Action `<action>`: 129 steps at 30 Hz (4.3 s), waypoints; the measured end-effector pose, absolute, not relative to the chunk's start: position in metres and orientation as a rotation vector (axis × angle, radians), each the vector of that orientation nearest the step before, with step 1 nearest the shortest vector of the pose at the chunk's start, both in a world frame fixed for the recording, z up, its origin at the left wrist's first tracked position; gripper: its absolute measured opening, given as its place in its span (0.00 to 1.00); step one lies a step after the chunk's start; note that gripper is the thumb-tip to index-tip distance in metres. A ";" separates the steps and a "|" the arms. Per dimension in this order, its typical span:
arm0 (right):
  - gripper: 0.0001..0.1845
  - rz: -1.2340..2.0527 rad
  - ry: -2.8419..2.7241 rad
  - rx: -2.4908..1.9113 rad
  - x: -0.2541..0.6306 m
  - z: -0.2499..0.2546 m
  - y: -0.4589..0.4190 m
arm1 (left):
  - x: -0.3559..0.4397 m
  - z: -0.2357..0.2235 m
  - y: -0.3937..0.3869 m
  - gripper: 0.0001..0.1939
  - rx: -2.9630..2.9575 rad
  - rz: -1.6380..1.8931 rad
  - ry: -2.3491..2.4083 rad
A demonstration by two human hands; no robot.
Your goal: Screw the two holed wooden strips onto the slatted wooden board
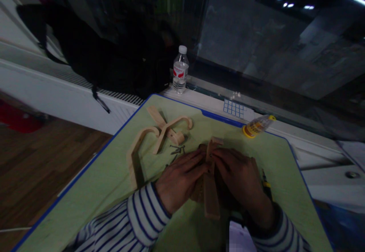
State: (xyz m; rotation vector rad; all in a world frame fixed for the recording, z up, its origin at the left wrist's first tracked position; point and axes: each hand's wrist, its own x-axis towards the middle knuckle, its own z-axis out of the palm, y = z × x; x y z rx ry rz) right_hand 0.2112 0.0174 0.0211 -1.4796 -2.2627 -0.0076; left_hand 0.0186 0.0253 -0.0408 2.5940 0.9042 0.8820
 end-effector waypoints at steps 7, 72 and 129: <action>0.11 0.093 -2.234 -1.558 0.215 0.024 0.014 | 0.018 -0.040 0.026 0.21 2.591 0.858 0.909; 0.21 -0.008 -1.648 -2.361 0.352 -0.002 -0.103 | 0.024 -0.021 0.050 0.15 1.790 1.269 1.301; 0.21 0.710 -1.486 -1.854 0.320 -0.006 -0.057 | 0.049 -0.051 0.049 0.16 2.023 0.975 1.395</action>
